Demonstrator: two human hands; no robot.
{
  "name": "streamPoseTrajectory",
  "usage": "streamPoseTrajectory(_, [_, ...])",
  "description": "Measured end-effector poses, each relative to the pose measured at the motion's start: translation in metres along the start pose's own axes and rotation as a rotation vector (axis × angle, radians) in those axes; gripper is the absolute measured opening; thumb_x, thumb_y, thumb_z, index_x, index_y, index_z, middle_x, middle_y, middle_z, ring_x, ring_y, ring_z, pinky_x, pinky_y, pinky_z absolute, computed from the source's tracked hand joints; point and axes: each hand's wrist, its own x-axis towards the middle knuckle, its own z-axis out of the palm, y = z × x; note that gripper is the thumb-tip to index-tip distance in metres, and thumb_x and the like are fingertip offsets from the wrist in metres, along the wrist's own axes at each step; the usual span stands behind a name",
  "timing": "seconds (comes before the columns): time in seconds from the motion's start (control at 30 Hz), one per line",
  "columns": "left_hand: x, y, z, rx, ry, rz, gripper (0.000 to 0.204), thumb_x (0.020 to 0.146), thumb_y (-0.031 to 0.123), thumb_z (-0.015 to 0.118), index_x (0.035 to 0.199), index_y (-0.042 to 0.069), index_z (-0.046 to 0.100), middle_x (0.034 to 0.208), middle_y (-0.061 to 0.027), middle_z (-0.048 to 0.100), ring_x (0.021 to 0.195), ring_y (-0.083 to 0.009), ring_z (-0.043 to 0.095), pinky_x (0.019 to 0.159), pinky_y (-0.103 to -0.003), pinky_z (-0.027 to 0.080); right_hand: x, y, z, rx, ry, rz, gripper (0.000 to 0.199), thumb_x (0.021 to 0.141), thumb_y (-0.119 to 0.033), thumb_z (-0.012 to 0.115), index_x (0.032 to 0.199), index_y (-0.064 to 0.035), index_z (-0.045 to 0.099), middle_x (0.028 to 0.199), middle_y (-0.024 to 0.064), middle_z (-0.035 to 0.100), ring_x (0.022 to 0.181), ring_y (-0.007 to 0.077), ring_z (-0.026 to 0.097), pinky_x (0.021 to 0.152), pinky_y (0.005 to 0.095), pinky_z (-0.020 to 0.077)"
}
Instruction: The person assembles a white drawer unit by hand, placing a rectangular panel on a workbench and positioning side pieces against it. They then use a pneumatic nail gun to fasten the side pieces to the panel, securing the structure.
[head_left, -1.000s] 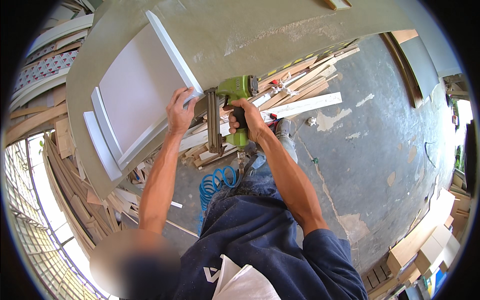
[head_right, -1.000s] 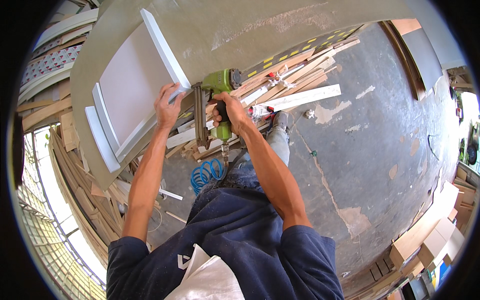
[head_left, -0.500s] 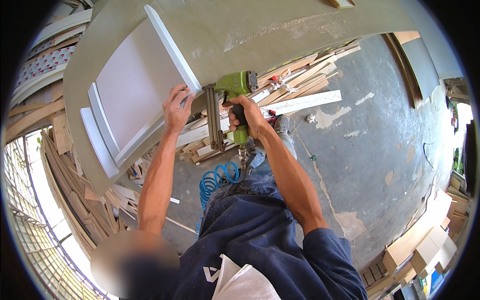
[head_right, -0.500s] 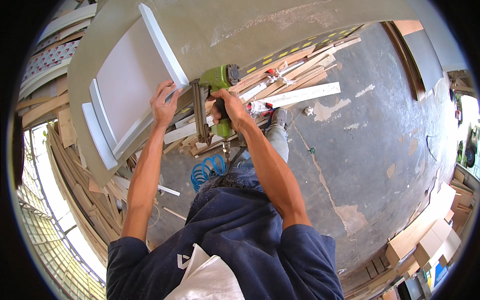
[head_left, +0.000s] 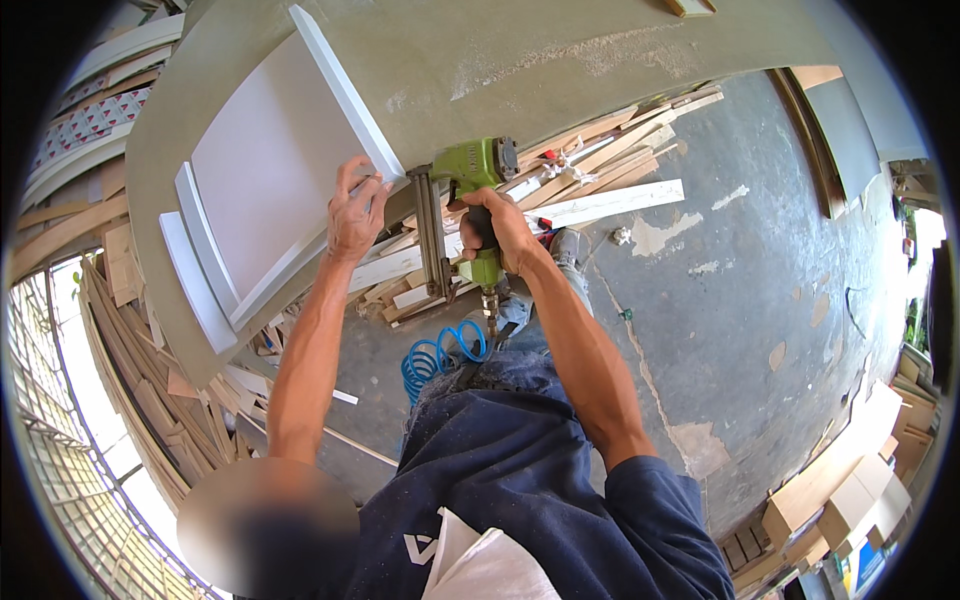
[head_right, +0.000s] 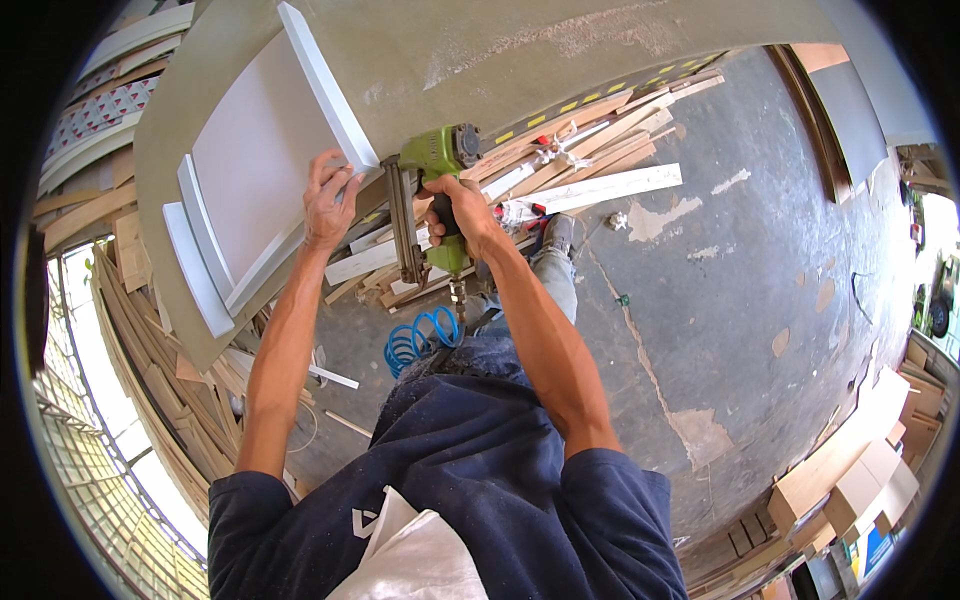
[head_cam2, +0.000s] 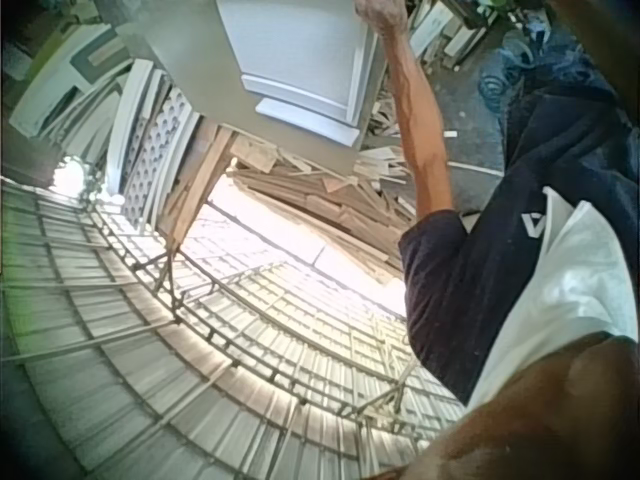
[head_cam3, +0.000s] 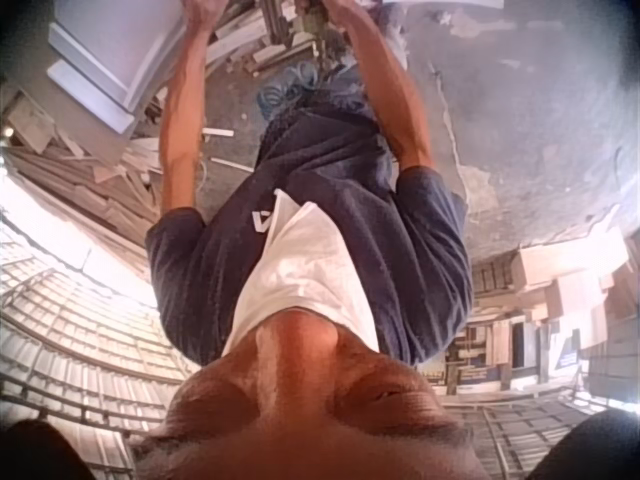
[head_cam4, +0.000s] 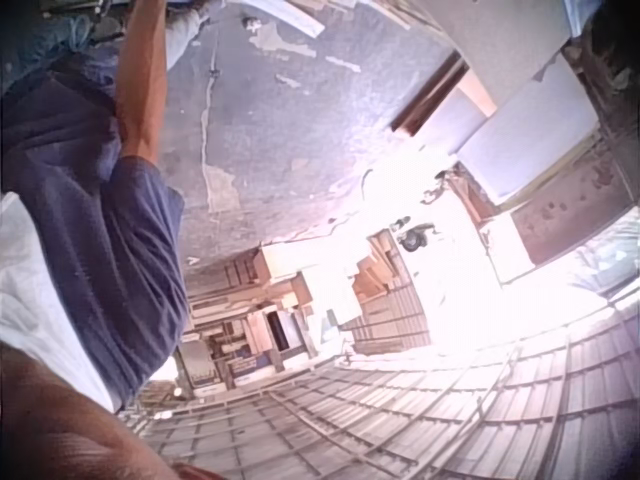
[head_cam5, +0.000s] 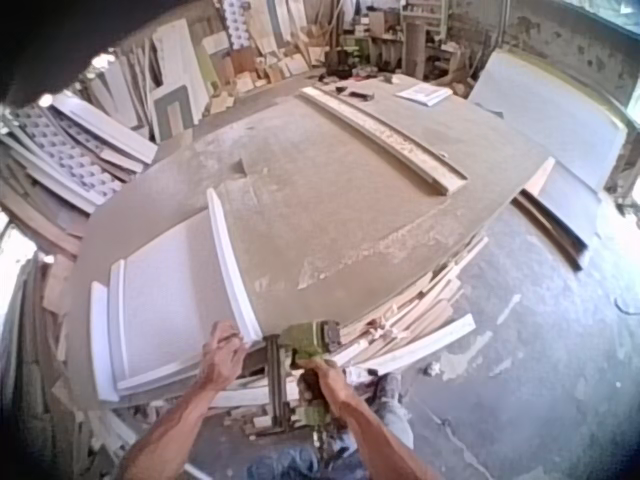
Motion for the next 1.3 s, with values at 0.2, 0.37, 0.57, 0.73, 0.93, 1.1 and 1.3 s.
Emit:
streamPoseTrajectory(0.2, [0.004, -0.006, -0.001, 0.021, -0.012, 0.031, 0.011, 0.089, 0.003, 0.076, 0.094, -0.004, 0.068, 0.125, -0.0163, 0.064, 0.078, -0.0235, 0.069, 0.067, -0.035, 0.055, -0.007, 0.002, -0.003, 0.035, 0.014, 0.031, 0.033, 0.099, -0.027, 0.048, 0.108, 0.0024, 0.061, 0.062, 0.0046, 0.049, 0.05, 0.0133, 0.044, 0.052, 0.034, 0.0446])
streamPoseTrajectory(0.37, [0.004, -0.01, -0.001, 0.044, -0.048, 0.065, 0.012, 0.091, 0.006, 0.074, 0.097, -0.003, 0.068, 0.127, -0.0135, 0.063, 0.084, -0.0275, 0.072, 0.068, -0.038, 0.059, -0.011, 0.002, -0.006, 0.047, -0.007, 0.042, 0.032, 0.099, -0.027, 0.047, 0.106, 0.0013, 0.061, 0.062, 0.005, 0.049, 0.05, 0.0136, 0.042, 0.052, 0.0342, 0.0437])
streamPoseTrajectory(0.57, [-0.005, -0.016, 0.005, 0.065, -0.008, 0.056, 0.014, 0.092, 0.007, 0.073, 0.1, -0.003, 0.068, 0.128, -0.0142, 0.065, 0.092, -0.0307, 0.073, 0.077, -0.04, 0.061, -0.011, 0.0, -0.005, 0.044, -0.001, 0.044, 0.031, 0.1, -0.027, 0.047, 0.107, 0.0003, 0.059, 0.063, 0.0043, 0.05, 0.051, 0.0137, 0.042, 0.052, 0.0343, 0.0437])
streamPoseTrajectory(0.73, [-0.008, -0.02, 0.006, 0.094, 0.018, 0.105, 0.015, 0.092, 0.007, 0.074, 0.101, -0.003, 0.068, 0.126, -0.0136, 0.067, 0.099, -0.0321, 0.072, 0.082, -0.042, 0.061, -0.004, -0.006, -0.01, 0.129, -0.018, 0.043, 0.031, 0.099, -0.027, 0.052, 0.105, 0.0021, 0.06, 0.062, 0.0061, 0.053, 0.049, 0.0158, 0.048, 0.049, 0.0353, 0.0459])
streamPoseTrajectory(0.93, [-0.005, -0.02, 0.003, 0.143, 0.011, 0.177, 0.014, 0.091, 0.004, 0.075, 0.101, -0.002, 0.067, 0.127, -0.0128, 0.067, 0.101, -0.0315, 0.071, 0.082, -0.041, 0.061, 0.002, -0.019, -0.008, 0.099, -0.059, 0.061, 0.031, 0.099, -0.028, 0.052, 0.104, 0.0016, 0.059, 0.062, 0.0054, 0.052, 0.049, 0.0159, 0.047, 0.049, 0.036, 0.0447])
streamPoseTrajectory(1.1, [-0.007, -0.021, 0.005, 0.081, 0.043, 0.162, 0.015, 0.088, 0.001, 0.077, 0.098, -0.002, 0.067, 0.126, -0.0132, 0.068, 0.1, -0.0303, 0.072, 0.081, -0.039, 0.062, 0.009, -0.019, -0.004, 0.078, -0.048, 0.084, 0.031, 0.099, -0.028, 0.053, 0.104, 0.0019, 0.059, 0.062, 0.0061, 0.053, 0.049, 0.0163, 0.047, 0.049, 0.0361, 0.0446])
streamPoseTrajectory(1.3, [-0.003, -0.019, 0.003, -0.007, 0.072, 0.128, 0.014, 0.087, 0.001, 0.078, 0.097, -0.002, 0.068, 0.124, -0.0137, 0.07, 0.095, -0.0296, 0.074, 0.081, -0.038, 0.062, 0.014, -0.014, -0.005, 0.099, -0.046, 0.101, 0.032, 0.098, -0.028, 0.053, 0.105, 0.003, 0.059, 0.063, 0.0073, 0.053, 0.049, 0.0171, 0.048, 0.049, 0.0361, 0.0447])
